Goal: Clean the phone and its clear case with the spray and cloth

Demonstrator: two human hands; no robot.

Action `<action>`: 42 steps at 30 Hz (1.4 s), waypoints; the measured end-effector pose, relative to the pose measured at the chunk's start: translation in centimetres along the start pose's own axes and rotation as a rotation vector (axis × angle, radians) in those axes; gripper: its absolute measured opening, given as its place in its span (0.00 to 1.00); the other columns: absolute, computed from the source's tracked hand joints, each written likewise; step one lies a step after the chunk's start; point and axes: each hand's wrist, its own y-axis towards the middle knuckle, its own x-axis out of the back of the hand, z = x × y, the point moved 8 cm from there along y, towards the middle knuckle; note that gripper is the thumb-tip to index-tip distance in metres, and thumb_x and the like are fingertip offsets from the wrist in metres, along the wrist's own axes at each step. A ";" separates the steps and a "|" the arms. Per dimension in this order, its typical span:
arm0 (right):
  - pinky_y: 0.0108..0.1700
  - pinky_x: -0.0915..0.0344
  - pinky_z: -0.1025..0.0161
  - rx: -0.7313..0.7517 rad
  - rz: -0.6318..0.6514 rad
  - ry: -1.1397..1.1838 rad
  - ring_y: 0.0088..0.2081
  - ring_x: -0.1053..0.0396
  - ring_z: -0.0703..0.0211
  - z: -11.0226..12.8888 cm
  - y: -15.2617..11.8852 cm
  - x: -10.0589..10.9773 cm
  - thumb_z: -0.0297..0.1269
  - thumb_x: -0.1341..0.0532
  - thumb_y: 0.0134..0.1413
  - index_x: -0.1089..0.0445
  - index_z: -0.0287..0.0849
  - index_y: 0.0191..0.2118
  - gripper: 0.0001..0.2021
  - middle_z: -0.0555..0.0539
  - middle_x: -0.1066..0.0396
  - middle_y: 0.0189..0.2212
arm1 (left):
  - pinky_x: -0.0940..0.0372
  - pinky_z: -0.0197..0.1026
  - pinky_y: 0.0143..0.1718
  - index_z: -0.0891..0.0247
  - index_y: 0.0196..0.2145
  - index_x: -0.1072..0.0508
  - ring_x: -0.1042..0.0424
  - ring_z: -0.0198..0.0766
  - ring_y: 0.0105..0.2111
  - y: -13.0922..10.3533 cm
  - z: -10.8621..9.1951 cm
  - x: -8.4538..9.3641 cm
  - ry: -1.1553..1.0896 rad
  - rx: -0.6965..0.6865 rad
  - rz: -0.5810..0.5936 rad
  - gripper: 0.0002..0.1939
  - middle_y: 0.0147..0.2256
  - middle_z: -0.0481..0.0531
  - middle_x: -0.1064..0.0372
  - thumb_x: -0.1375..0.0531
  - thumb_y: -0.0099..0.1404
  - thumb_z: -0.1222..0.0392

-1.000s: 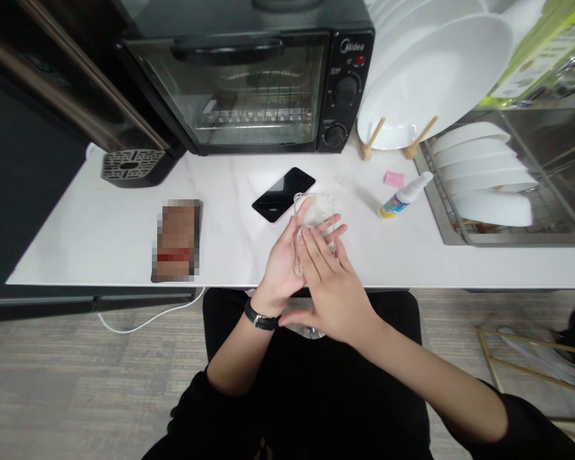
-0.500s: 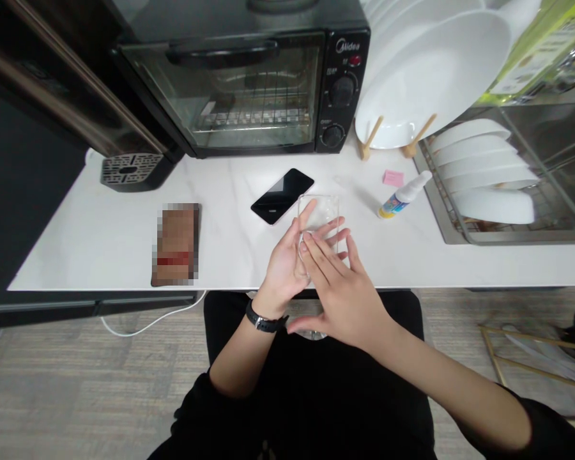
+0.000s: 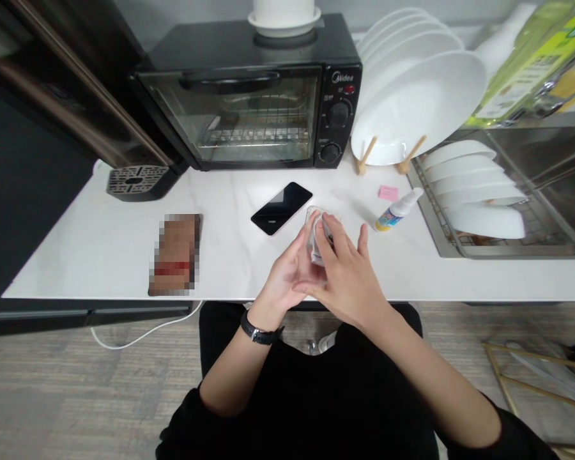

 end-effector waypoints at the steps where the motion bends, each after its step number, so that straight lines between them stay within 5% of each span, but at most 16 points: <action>1: 0.76 0.62 0.17 -0.017 -0.010 0.012 0.80 0.52 0.27 0.0 -0.1 0.2 0.71 0.54 0.71 0.51 0.28 0.79 0.51 0.24 0.53 0.79 | 0.44 0.48 0.79 0.51 0.72 0.30 0.47 0.44 0.79 0.1 0.3 -0.1 -0.008 0.026 0.014 0.24 0.74 0.42 0.37 0.46 0.82 0.50; 9: 0.80 0.62 0.28 0.055 -0.063 -0.001 0.79 0.48 0.33 2.0 -0.1 0.3 0.71 0.45 0.68 0.44 0.25 0.76 0.52 0.29 0.45 0.78 | 0.41 0.47 0.76 0.54 0.79 0.45 0.33 0.42 0.72 0.5 0.0 0.4 -0.114 -0.013 -0.114 0.29 0.67 0.50 0.26 0.55 0.84 0.56; 14: 0.82 0.70 0.35 0.235 -0.016 -0.048 0.75 0.40 0.36 4.0 -4.0 0.5 0.79 0.51 0.63 0.39 0.25 0.73 0.57 0.31 0.40 0.76 | 0.34 0.59 0.69 0.36 0.79 0.50 0.24 0.49 0.66 -0.5 -0.3 0.1 0.000 0.068 -0.005 0.29 0.65 0.56 0.25 0.56 0.84 0.46; 19: 0.80 0.78 0.34 0.141 -0.019 -0.143 0.72 0.35 0.34 4.0 -6.9 1.3 0.74 0.54 0.69 0.39 0.25 0.73 0.53 0.29 0.37 0.74 | 0.33 0.60 0.67 0.37 0.79 0.50 0.25 0.50 0.66 -0.4 -1.0 0.3 0.031 -0.026 -0.001 0.29 0.65 0.60 0.25 0.56 0.84 0.45; 29: 0.77 0.62 0.22 -0.155 -0.115 -0.059 0.77 0.44 0.25 1.0 -0.8 -0.7 0.72 0.55 0.70 0.51 0.24 0.78 0.53 0.23 0.49 0.78 | 0.45 0.54 0.79 0.46 0.78 0.43 0.40 0.45 0.76 0.1 0.4 -0.3 0.005 -0.001 0.013 0.29 0.71 0.49 0.32 0.50 0.84 0.46; 33: 0.78 0.60 0.24 -0.094 -0.063 -0.014 0.80 0.53 0.27 1.7 0.5 -0.9 0.70 0.48 0.69 0.55 0.21 0.79 0.55 0.21 0.56 0.80 | 0.48 0.49 0.80 0.49 0.78 0.41 0.48 0.45 0.79 0.1 0.2 -0.6 -0.060 -0.083 -0.014 0.29 0.75 0.45 0.38 0.51 0.84 0.49; 38: 0.81 0.62 0.33 0.104 0.036 0.015 0.81 0.55 0.33 4.2 -2.3 -1.3 0.74 0.44 0.64 0.53 0.19 0.78 0.59 0.25 0.54 0.79 | 0.42 0.56 0.76 0.41 0.80 0.51 0.31 0.49 0.71 -0.3 -0.3 -0.1 -0.009 -0.058 -0.067 0.32 0.67 0.54 0.26 0.51 0.83 0.43; 42: 0.81 0.61 0.33 0.120 0.043 -0.014 0.80 0.50 0.34 4.4 -5.4 -1.1 0.77 0.49 0.64 0.54 0.23 0.78 0.60 0.26 0.50 0.79 | 0.36 0.59 0.71 0.34 0.78 0.50 0.24 0.47 0.66 -0.7 -1.1 0.2 0.070 -0.092 -0.051 0.30 0.60 0.53 0.21 0.52 0.83 0.43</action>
